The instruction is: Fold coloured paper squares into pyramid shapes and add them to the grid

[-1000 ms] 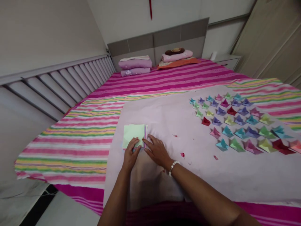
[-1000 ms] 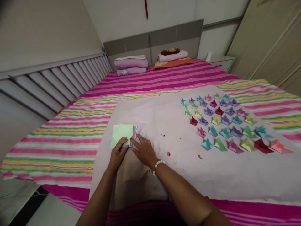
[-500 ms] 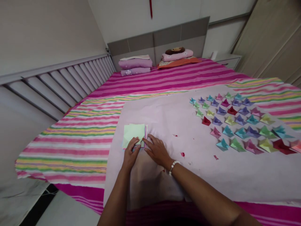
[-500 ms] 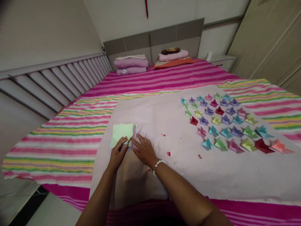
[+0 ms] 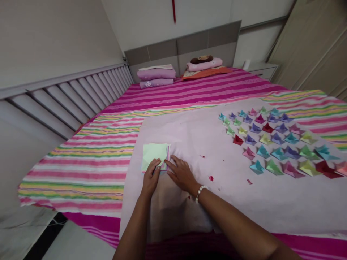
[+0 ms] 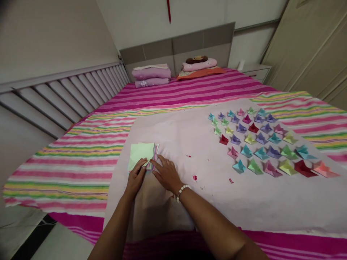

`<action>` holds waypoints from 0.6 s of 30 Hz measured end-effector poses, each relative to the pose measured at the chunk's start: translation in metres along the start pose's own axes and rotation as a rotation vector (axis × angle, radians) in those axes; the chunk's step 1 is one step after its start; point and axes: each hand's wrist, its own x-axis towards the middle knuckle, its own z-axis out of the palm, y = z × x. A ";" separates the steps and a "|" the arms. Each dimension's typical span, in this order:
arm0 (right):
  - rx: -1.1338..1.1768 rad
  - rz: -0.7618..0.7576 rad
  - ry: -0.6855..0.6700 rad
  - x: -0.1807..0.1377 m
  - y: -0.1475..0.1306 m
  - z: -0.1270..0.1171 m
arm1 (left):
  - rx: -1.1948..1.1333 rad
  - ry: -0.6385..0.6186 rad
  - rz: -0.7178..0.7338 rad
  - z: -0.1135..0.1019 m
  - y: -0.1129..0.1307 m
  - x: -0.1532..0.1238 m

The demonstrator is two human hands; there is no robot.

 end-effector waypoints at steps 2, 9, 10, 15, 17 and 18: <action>0.000 -0.001 -0.002 0.000 0.000 0.000 | -0.005 -0.001 -0.002 -0.001 0.000 0.000; 0.013 0.002 -0.004 0.000 -0.001 -0.001 | -0.020 -0.019 -0.012 -0.002 0.002 0.000; 0.014 0.002 -0.005 0.000 -0.001 -0.001 | -0.020 -0.017 -0.016 -0.002 0.002 0.000; 0.011 0.010 -0.019 0.000 -0.001 -0.001 | -0.015 -0.012 -0.040 -0.001 0.003 0.000; 0.008 0.007 -0.015 0.000 -0.001 -0.001 | -0.011 -0.009 -0.053 -0.001 0.003 0.000; 0.005 0.002 -0.011 0.000 -0.001 -0.001 | -0.008 -0.007 -0.059 -0.001 0.003 0.000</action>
